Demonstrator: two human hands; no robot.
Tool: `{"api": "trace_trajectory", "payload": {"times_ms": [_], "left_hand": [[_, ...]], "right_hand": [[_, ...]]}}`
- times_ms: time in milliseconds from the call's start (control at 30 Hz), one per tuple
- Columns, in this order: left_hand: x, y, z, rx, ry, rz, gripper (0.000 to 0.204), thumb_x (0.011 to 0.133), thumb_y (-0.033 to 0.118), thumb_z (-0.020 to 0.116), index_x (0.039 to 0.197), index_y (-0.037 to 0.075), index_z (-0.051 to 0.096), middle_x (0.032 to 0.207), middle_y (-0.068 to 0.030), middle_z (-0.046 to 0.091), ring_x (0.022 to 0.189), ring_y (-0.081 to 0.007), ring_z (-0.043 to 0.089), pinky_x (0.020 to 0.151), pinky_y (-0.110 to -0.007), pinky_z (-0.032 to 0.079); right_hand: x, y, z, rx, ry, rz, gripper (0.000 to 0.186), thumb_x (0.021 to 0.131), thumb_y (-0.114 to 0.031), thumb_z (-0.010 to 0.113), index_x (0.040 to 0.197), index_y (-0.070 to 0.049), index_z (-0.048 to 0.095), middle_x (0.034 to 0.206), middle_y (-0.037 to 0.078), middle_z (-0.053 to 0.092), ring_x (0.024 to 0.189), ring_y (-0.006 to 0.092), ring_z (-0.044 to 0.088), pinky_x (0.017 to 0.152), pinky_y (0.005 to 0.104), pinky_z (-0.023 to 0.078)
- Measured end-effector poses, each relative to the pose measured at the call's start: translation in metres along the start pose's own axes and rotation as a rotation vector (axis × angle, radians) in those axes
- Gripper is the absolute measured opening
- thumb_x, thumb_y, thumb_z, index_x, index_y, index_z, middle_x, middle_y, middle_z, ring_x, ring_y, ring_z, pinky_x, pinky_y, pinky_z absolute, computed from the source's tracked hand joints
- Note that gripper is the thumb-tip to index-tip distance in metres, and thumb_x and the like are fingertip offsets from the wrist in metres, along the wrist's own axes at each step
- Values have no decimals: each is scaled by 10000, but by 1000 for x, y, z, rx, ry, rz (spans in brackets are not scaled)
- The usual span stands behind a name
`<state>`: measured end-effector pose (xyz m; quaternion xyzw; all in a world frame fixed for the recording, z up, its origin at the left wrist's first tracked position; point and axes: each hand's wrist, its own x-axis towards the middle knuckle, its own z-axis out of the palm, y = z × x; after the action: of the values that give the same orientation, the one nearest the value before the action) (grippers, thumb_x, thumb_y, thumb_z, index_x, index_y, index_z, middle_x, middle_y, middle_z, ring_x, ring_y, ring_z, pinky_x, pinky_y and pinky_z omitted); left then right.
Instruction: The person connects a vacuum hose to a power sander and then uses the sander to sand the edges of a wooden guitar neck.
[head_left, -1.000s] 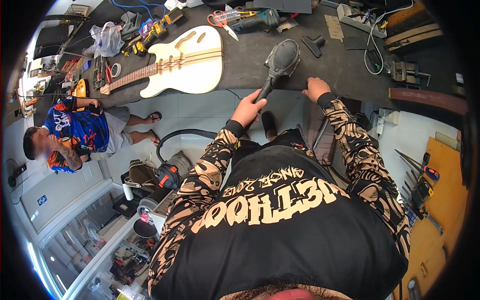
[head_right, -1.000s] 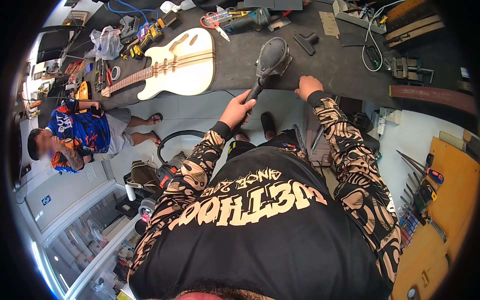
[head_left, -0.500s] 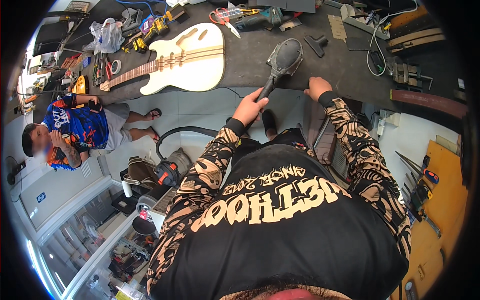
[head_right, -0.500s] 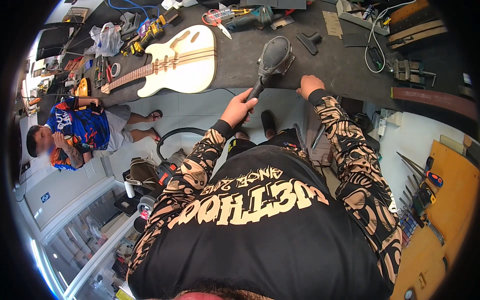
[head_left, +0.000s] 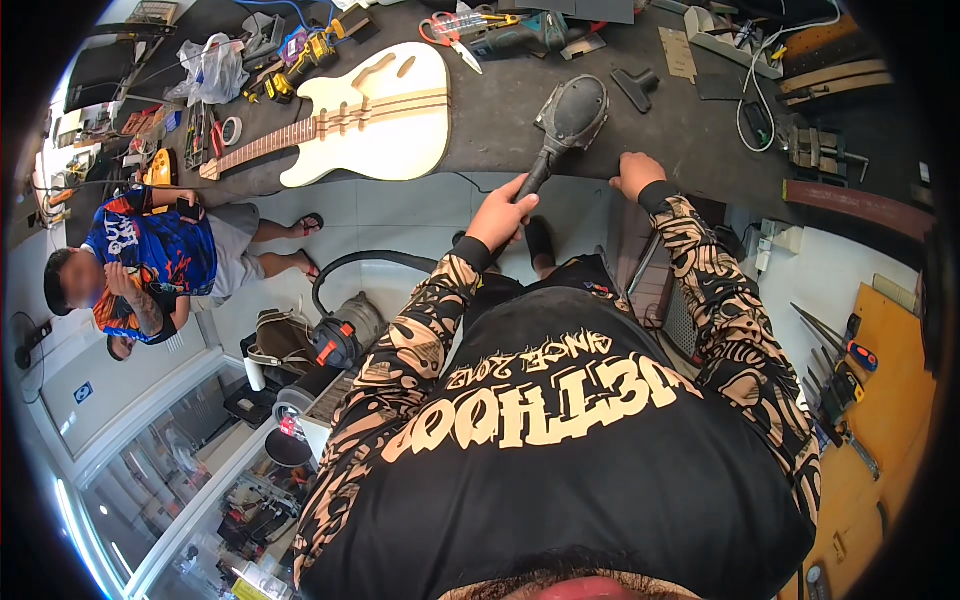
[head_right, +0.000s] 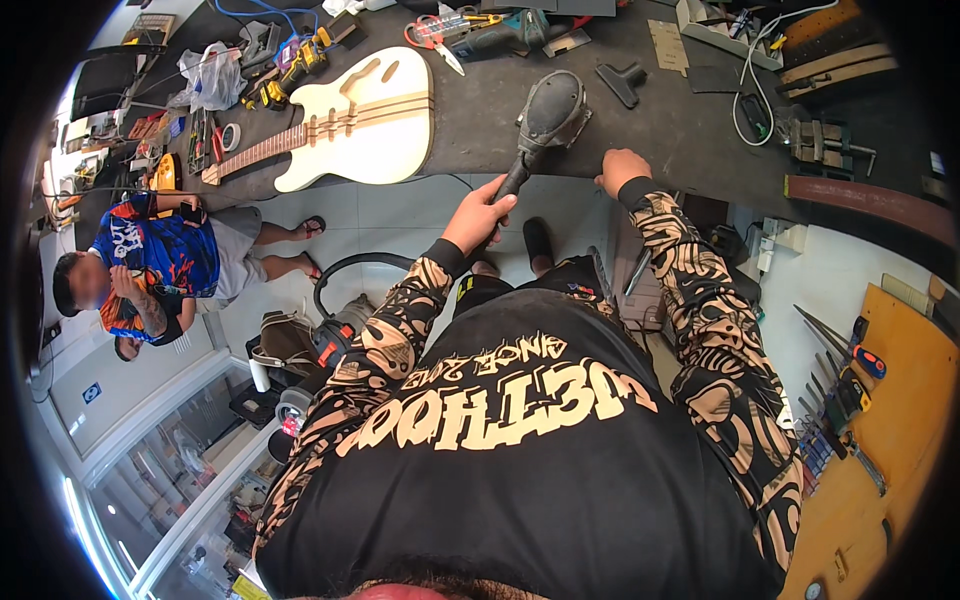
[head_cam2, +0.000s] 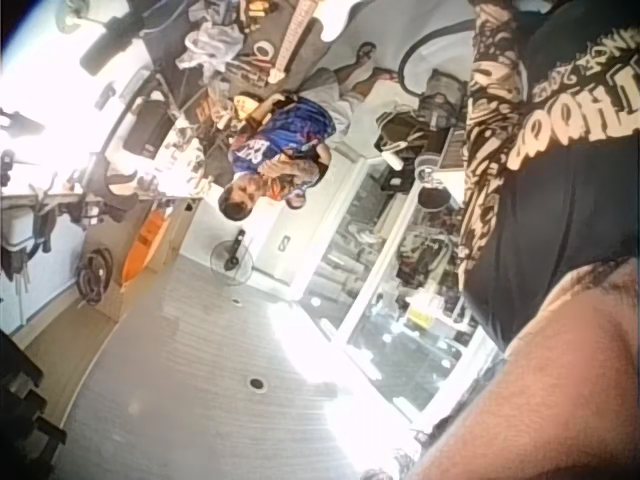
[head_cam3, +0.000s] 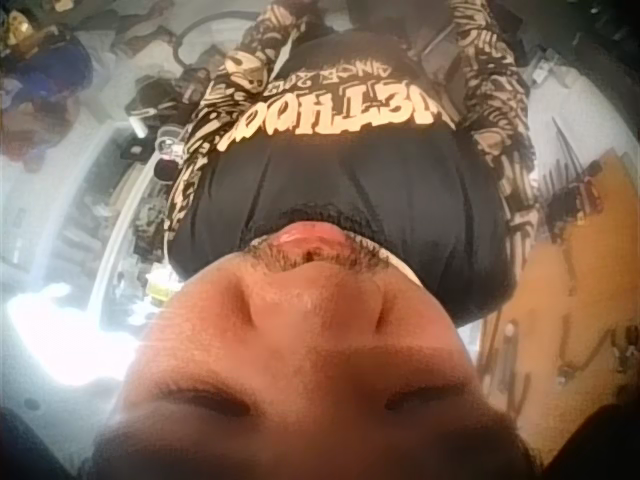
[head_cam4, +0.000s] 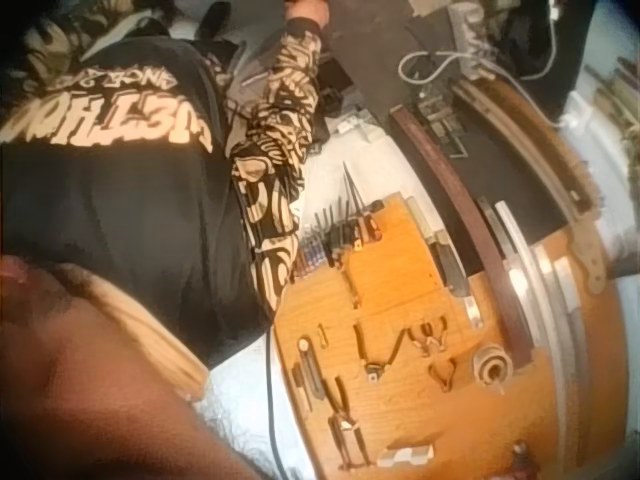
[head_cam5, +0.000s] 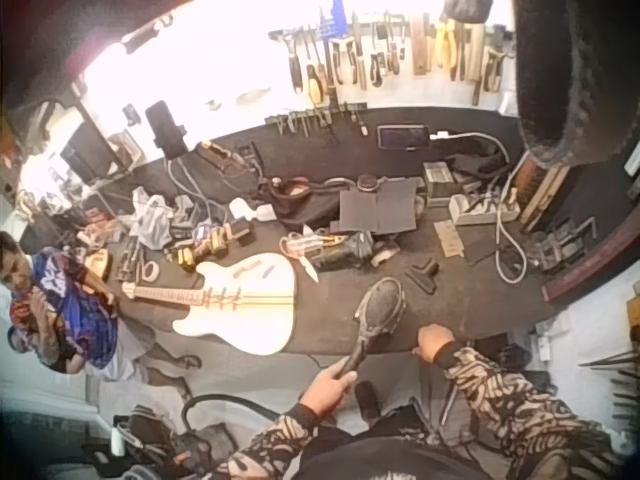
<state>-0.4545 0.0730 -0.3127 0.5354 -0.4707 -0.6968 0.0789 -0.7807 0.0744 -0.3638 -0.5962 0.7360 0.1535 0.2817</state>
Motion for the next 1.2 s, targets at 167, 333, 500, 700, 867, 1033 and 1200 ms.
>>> {"api": "trace_trajectory", "payload": {"times_ms": [167,333,500,700,867,1033,1200], "left_hand": [[-1,1,1,-18,8,10,629,1117,244,686,1710,143,500,803,-21,626,520,-104,553,487,-300,465],[-1,3,1,-5,16,-5,624,1117,236,682,1708,141,503,797,-17,623,520,-106,555,490,-300,471],[-2,4,2,-19,24,9,613,1111,224,687,1695,134,522,791,-18,625,511,-107,554,486,-301,473],[-2,3,1,-22,20,9,609,1110,226,686,1690,133,525,783,-19,622,502,-109,555,482,-308,471],[-2,3,0,-10,12,10,595,1115,237,680,1684,152,532,789,-19,625,502,-108,559,482,-312,469],[-1,1,0,-3,15,2,581,1115,238,679,1675,159,546,802,-16,627,510,-107,563,490,-305,480],[0,2,1,10,16,12,590,1112,242,684,1680,163,543,803,-16,627,514,-106,566,492,-303,486]], "right_hand": [[0,-1,-2,-5,-6,-5,517,953,-406,884,1279,-21,772,1338,230,764,1254,423,736,1042,523,612],[1,-1,2,-2,12,-2,527,946,-410,889,1282,-23,769,1339,230,761,1255,421,735,1051,522,608],[2,0,2,-10,-6,5,536,947,-413,889,1295,-25,762,1357,231,750,1270,428,728,1065,524,601],[4,2,6,-7,-7,7,544,957,-409,883,1310,-16,753,1373,234,742,1267,431,729,1066,526,600],[5,2,5,-5,-5,-8,544,957,-408,882,1307,-13,753,1364,235,745,1267,435,728,1062,528,601],[5,3,7,-11,-2,-21,541,958,-408,881,1304,-12,753,1355,238,748,1264,436,728,1059,529,602],[2,3,3,-2,-4,-17,516,979,-395,860,1262,12,717,1307,256,748,1245,447,716,1064,536,582]]}}
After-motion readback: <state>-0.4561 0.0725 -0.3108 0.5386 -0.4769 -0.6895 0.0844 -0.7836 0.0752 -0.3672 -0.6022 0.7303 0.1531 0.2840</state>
